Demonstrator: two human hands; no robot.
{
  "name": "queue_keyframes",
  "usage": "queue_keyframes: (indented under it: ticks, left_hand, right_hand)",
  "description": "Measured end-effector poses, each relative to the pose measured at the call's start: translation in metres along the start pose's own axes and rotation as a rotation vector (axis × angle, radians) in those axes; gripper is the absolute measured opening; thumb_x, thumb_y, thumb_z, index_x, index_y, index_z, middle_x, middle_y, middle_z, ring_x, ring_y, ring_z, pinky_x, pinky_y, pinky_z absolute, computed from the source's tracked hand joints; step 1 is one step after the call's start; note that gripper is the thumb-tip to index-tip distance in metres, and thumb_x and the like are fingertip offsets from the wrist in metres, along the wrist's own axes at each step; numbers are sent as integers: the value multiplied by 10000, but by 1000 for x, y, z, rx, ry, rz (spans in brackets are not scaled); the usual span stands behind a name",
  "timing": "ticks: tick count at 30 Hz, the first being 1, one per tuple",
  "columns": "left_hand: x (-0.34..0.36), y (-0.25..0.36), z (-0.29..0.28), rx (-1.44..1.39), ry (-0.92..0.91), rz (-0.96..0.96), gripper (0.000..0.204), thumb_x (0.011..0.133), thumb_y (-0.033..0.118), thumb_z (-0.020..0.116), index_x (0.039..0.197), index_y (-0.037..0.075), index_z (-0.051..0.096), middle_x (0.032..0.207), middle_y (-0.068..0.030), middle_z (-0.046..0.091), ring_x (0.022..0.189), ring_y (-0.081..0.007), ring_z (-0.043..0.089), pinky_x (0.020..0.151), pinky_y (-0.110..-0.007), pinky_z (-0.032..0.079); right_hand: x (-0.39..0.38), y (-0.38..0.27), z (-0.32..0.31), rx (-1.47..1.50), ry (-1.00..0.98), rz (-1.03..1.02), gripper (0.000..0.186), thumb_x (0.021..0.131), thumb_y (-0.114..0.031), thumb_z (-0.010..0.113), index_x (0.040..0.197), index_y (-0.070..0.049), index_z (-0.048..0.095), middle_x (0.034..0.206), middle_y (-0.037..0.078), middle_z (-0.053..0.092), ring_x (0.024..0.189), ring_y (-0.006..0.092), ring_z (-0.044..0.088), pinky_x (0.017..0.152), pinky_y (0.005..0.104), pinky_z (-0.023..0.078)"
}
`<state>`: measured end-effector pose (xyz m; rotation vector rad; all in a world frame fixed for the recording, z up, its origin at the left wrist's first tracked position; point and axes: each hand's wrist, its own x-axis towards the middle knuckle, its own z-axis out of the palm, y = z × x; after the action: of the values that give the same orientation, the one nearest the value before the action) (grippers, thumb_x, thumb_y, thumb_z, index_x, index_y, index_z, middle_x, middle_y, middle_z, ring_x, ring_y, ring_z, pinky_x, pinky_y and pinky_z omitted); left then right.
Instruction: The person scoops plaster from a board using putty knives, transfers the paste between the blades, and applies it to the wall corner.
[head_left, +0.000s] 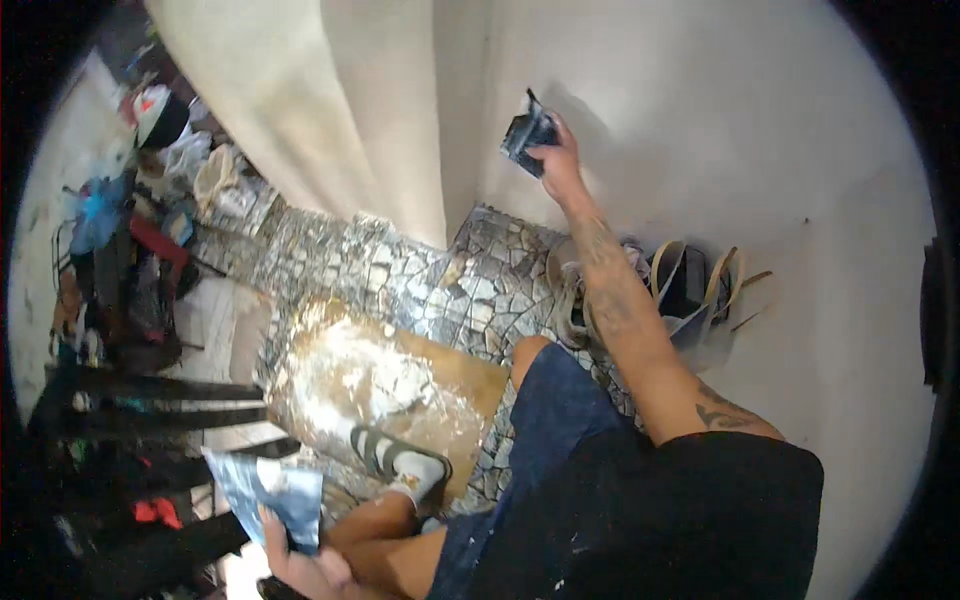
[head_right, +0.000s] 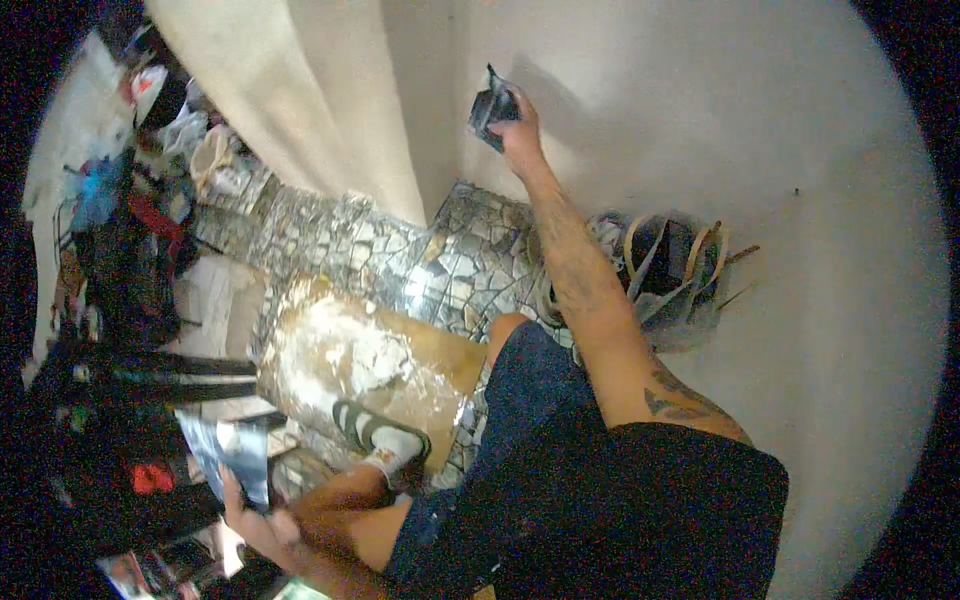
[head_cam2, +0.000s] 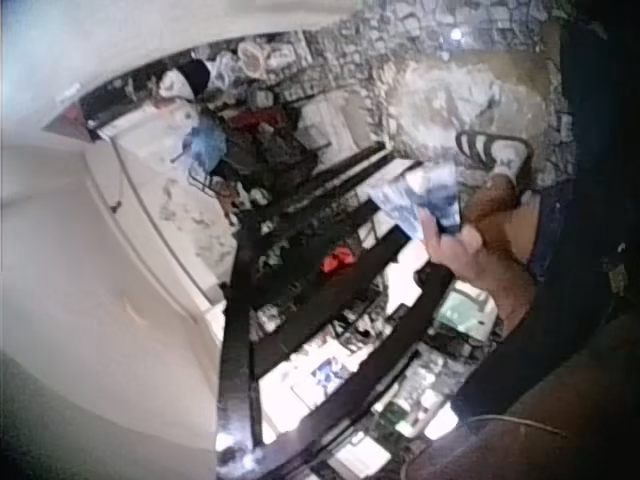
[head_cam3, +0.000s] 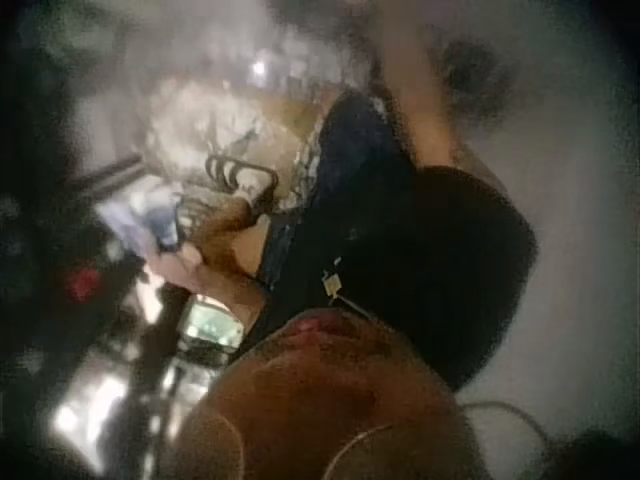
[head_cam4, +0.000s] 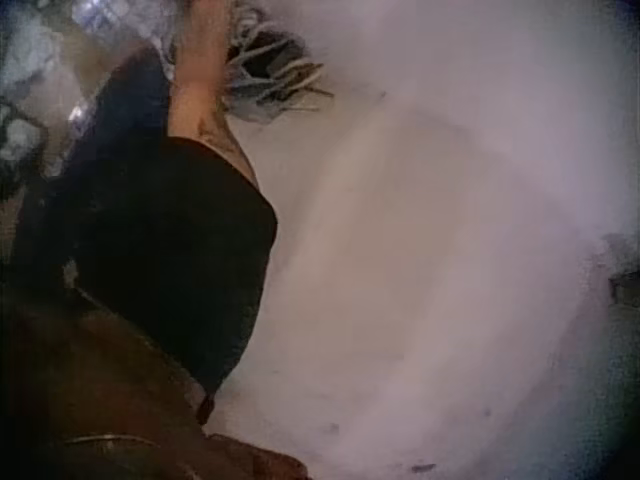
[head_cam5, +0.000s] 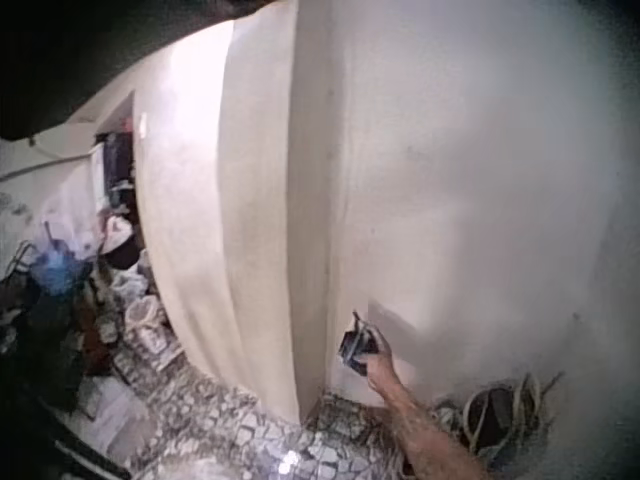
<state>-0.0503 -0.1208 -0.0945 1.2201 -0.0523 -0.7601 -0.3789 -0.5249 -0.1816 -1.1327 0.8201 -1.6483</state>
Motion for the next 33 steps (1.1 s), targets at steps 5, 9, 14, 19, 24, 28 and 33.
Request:
queue_keyframes:
  ticks: [5,9,14,19,24,28,33]
  left_hand:
    - [57,-6,-104,-79,12,-317,323,823,274,481,781,-39,546,702,-81,537,406,-132,337,423,-289,344]
    - [68,-9,-124,-140,89,-288,292,821,232,484,810,-50,559,748,-113,559,470,-149,422,489,-268,389]
    - [48,-12,-27,339,171,283,247,839,117,452,939,-92,539,752,-143,569,564,-167,468,550,-233,402]
    - [62,-23,-79,538,186,475,467,809,383,449,776,-74,542,542,-95,478,382,-148,296,374,-267,279]
    - [59,-29,-74,702,219,742,581,736,518,477,655,-55,532,500,-78,438,381,-163,288,371,-277,257]
    - [54,-31,-69,777,252,905,653,692,599,494,582,-44,526,474,-68,414,381,-172,283,370,-283,243]
    - [37,-20,-47,634,195,565,500,751,419,550,843,-70,596,717,-141,583,527,-162,463,476,-266,389]
  right_hand:
    - [78,54,-4,-441,167,-282,561,562,129,440,1099,-32,452,930,55,514,851,160,494,765,261,408]
    - [85,79,25,-490,126,-383,543,562,121,429,1083,-30,464,914,54,512,841,151,486,764,247,396]
    - [109,95,14,-585,281,-539,519,559,112,413,1059,-14,469,882,59,514,818,136,488,722,239,406]
    - [103,91,30,-547,237,-531,508,565,92,412,1059,-11,466,861,50,508,810,134,483,685,232,405]
    - [101,90,37,-771,320,-542,500,587,76,405,1075,-19,462,896,96,528,830,207,501,737,273,398]
    - [92,84,49,-811,348,-488,490,615,45,408,1098,-32,445,980,149,513,917,293,487,815,320,367]
    - [95,86,53,-1030,363,-462,539,611,19,432,1146,-11,375,1093,176,424,1003,313,425,859,333,341]
